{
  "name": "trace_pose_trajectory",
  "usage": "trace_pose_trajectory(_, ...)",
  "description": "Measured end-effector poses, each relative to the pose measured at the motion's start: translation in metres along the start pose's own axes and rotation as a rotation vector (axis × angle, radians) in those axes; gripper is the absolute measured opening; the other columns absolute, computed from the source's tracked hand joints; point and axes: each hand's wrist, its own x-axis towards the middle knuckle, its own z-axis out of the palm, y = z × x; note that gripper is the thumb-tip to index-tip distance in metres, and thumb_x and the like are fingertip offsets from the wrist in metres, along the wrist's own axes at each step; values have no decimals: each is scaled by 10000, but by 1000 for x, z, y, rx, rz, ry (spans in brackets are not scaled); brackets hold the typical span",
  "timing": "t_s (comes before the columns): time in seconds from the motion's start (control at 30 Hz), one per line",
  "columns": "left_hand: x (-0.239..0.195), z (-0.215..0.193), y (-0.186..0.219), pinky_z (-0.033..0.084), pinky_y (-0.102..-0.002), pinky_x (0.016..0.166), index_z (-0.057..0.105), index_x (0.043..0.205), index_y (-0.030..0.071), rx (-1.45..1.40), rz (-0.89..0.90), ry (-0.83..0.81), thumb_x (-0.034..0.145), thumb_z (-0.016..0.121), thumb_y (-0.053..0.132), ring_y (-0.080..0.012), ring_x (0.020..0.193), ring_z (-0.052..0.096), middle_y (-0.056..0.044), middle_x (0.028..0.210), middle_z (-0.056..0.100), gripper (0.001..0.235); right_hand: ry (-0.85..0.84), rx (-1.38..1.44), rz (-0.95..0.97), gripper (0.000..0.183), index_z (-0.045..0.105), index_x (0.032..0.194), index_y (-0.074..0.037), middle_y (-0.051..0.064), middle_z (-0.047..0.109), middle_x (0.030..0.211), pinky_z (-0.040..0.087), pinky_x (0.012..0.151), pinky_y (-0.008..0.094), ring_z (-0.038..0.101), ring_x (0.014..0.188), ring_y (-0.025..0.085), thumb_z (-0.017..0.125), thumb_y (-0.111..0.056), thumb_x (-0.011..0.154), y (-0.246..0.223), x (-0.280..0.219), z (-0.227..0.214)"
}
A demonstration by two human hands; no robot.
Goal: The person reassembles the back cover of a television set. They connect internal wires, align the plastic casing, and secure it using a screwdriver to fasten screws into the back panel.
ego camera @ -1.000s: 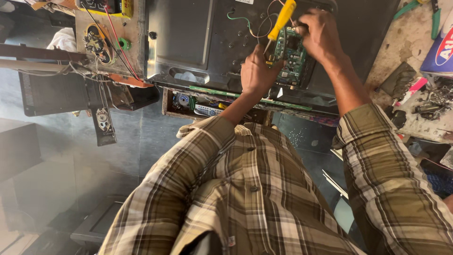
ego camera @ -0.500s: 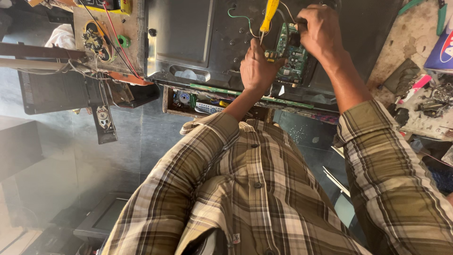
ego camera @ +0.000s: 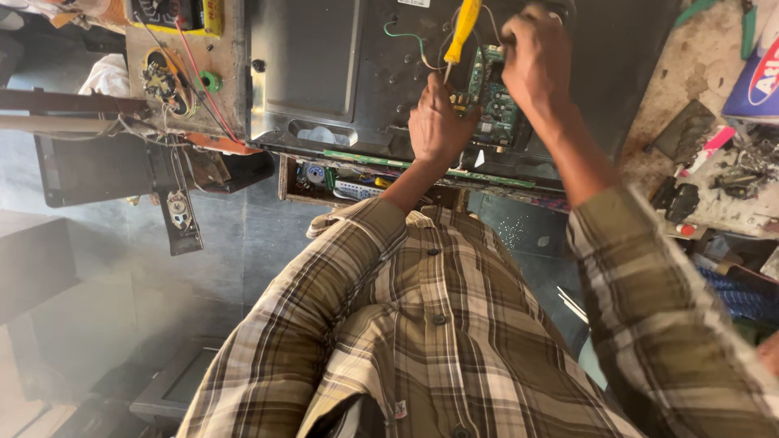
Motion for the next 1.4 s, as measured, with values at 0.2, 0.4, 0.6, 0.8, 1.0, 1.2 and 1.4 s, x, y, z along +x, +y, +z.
trace_pose_trajectory(0.2,-5,2,-1,572,-484,747,444,1113,74,-24,8,29,708,865,265,-367,906,710,-130,1024,683,615,-169,417,138,258,635,1052,17,156,731,948,563,741,374,752,873,285,846,15,904,-35,-13,-9)
trace_pose_trajectory(0.4,-5,-9,-1,552,-475,716,455,1077,61,-124,55,51,659,912,203,-369,866,693,-123,924,680,636,-198,417,121,222,680,1053,19,159,727,917,564,719,376,747,832,283,815,49,880,-33,-11,-2)
trace_pose_trajectory(0.6,-13,-51,-11,511,-324,607,515,1053,54,-298,-28,-44,715,898,84,-180,648,588,-50,747,563,511,-168,311,-137,232,762,1085,8,149,720,1043,502,934,458,665,1009,363,837,-105,896,-34,-12,-12)
trace_pose_trajectory(0.8,-43,-105,-43,461,-252,556,556,1079,59,-409,-121,-37,826,823,25,-75,639,485,9,757,494,369,-249,229,-89,210,741,1209,3,123,684,1209,495,1077,458,582,1221,340,698,28,1005,-46,-30,-14)
trace_pose_trajectory(1.0,-82,-147,-98,434,-253,558,581,1025,17,-347,-160,92,884,785,3,-79,635,469,-6,742,518,248,-283,42,-129,374,736,1240,18,105,652,1419,418,1118,465,560,1300,318,651,123,891,-56,-39,3)
trace_pose_trajectory(1.2,-112,-159,-139,532,-258,620,603,1159,-2,-502,-246,151,916,677,42,-83,724,640,-36,895,717,258,-207,53,-59,495,709,1308,-1,130,616,1490,415,1187,456,529,1375,346,623,187,858,-61,-61,-6)
trace_pose_trajectory(1.4,-126,-176,-129,497,-276,615,638,1104,-21,-526,-345,88,883,780,133,-100,717,586,-58,855,656,304,-98,50,-90,339,724,1320,28,161,632,1489,436,1168,459,542,1387,339,681,122,997,-75,-81,-24)
